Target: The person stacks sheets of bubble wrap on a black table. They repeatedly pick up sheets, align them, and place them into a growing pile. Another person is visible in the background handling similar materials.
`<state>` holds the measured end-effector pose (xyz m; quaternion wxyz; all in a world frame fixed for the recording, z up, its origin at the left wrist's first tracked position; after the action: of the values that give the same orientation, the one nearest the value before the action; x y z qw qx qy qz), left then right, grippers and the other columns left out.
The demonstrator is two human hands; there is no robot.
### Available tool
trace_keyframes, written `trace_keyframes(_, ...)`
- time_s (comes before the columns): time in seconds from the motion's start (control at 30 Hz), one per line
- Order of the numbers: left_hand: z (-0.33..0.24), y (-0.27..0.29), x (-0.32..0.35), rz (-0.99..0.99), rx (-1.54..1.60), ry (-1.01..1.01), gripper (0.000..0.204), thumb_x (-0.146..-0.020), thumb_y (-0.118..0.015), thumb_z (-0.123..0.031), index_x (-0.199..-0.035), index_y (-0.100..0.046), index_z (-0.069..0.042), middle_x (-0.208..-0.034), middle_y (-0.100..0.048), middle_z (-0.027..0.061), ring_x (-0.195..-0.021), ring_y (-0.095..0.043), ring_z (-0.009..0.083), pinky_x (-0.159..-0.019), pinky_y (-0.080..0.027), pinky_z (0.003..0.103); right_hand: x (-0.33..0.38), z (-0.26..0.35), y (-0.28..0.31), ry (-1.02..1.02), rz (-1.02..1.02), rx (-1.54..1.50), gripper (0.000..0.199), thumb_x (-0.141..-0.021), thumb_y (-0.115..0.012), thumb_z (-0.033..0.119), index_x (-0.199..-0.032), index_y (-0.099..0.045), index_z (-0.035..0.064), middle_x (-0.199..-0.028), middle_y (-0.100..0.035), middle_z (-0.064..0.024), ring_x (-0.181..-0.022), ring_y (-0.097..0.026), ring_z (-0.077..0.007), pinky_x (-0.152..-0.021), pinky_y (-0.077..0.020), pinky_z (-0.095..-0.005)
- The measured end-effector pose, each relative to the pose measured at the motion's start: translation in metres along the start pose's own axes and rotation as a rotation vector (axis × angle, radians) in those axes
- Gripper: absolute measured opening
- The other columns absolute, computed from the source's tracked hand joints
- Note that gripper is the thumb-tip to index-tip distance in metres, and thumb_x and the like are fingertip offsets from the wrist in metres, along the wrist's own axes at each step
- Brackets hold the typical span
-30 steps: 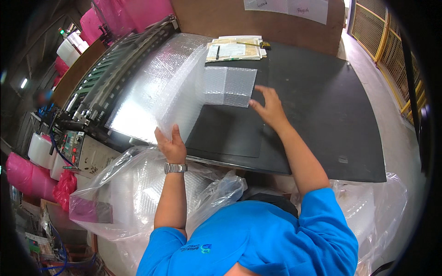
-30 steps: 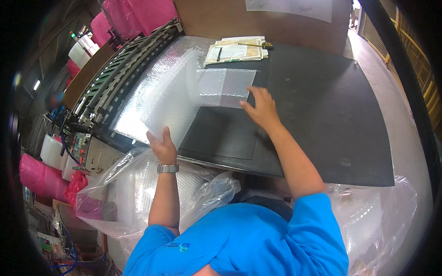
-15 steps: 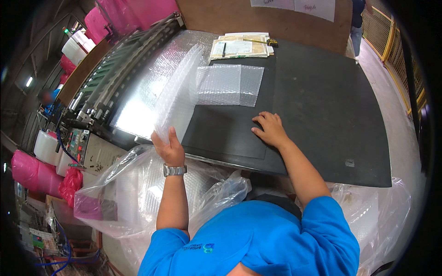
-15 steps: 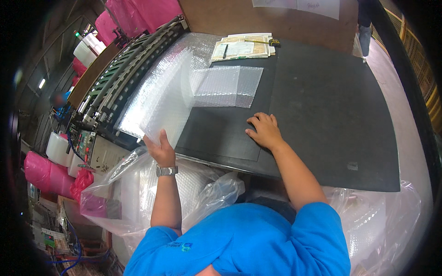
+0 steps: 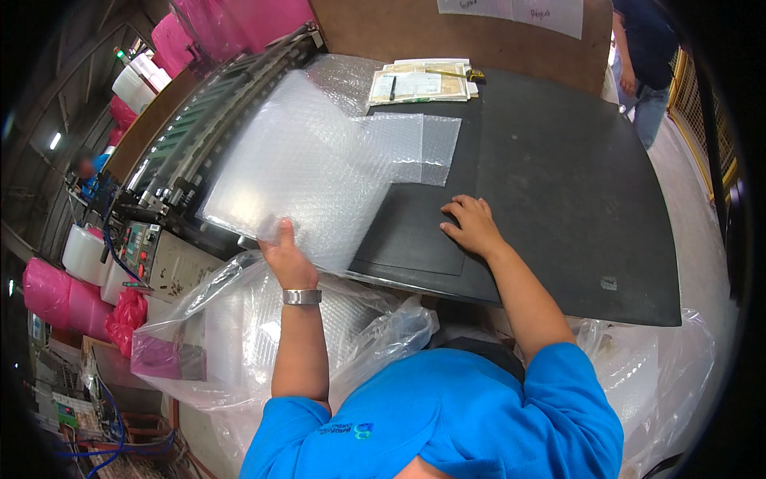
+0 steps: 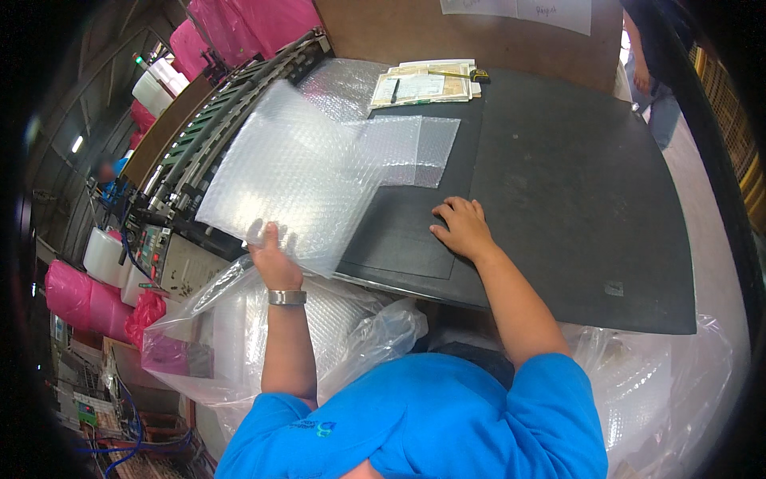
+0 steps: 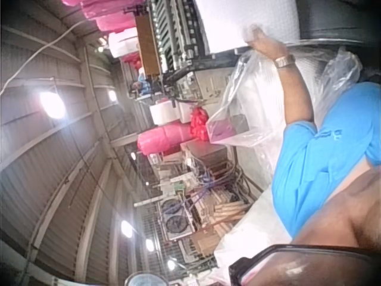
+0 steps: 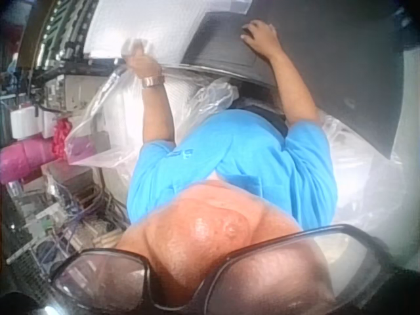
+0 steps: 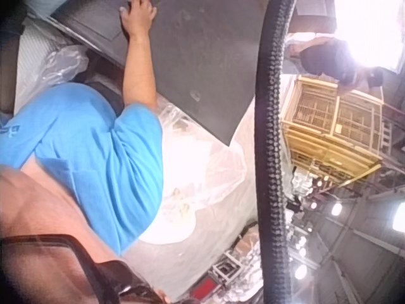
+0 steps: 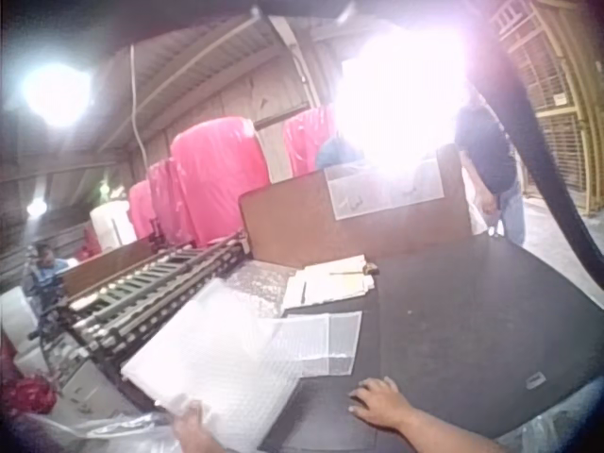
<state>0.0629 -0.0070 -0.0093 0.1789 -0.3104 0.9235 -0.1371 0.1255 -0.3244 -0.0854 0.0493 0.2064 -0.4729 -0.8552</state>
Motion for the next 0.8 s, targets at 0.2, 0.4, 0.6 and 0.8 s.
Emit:
trace_keyframes(0.2,0.020,-0.002,-0.012,0.034,0.712,0.517,0.039,-0.094,-0.035,-0.026,-0.123,-0.037,0.000,-0.124,-0.046,0.0141,-0.110,-0.048,0.0283,-0.093,-0.042,0.041,0.001,-0.001,-0.001,-0.011,0.009,0.001,0.034,-0.077,-0.060,0.029,-0.105,-0.057,0.0121,-0.116,-0.048,-0.0106,-0.116,-0.039,-0.0262,-0.102,-0.0210,-0.0478)
trace_keyframes(0.4,0.026,0.010,-0.025,-0.149,0.793,0.478,0.040,-0.095,-0.030,-0.029,-0.120,-0.040,0.000,-0.122,-0.048,0.0136,-0.109,-0.049,0.0270,-0.091,-0.045,0.040,0.000,-0.002,-0.001,-0.010,0.014,-0.006,0.034,-0.076,-0.060,0.030,-0.106,-0.057,0.0124,-0.118,-0.047,-0.0112,-0.117,-0.038,-0.0260,-0.102,-0.0209,-0.0475)
trace_keyframes(0.6,0.029,0.008,-0.023,-0.165,0.771,0.503,0.040,-0.095,-0.031,-0.029,-0.119,-0.041,0.000,-0.120,-0.050,0.0134,-0.106,-0.052,0.0263,-0.087,-0.047,0.038,0.000,-0.002,-0.001,-0.010,0.025,-0.003,0.034,-0.077,-0.059,0.029,-0.106,-0.057,0.0122,-0.118,-0.047,-0.0117,-0.117,-0.038,-0.0265,-0.102,-0.0212,-0.0477)
trace_keyframes(0.8,0.028,0.006,-0.020,-0.140,0.781,0.518,0.040,-0.094,-0.032,-0.029,-0.120,-0.040,0.001,-0.119,-0.050,0.0136,-0.106,-0.052,0.0265,-0.086,-0.048,0.039,-0.001,-0.001,0.000,0.003,0.022,-0.017,0.034,-0.076,-0.060,0.029,-0.105,-0.057,0.0114,-0.117,-0.047,-0.0119,-0.116,-0.039,-0.0271,-0.101,-0.0217,-0.0477)
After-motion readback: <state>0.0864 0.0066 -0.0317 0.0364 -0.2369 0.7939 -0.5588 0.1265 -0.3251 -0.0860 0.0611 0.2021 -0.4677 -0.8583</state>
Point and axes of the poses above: each hand's wrist, its own x-axis away from the middle knuckle, its own y-axis out of the back of the hand, z = x × y, the point moved 6 cm from there along -x, towards the middle knuckle
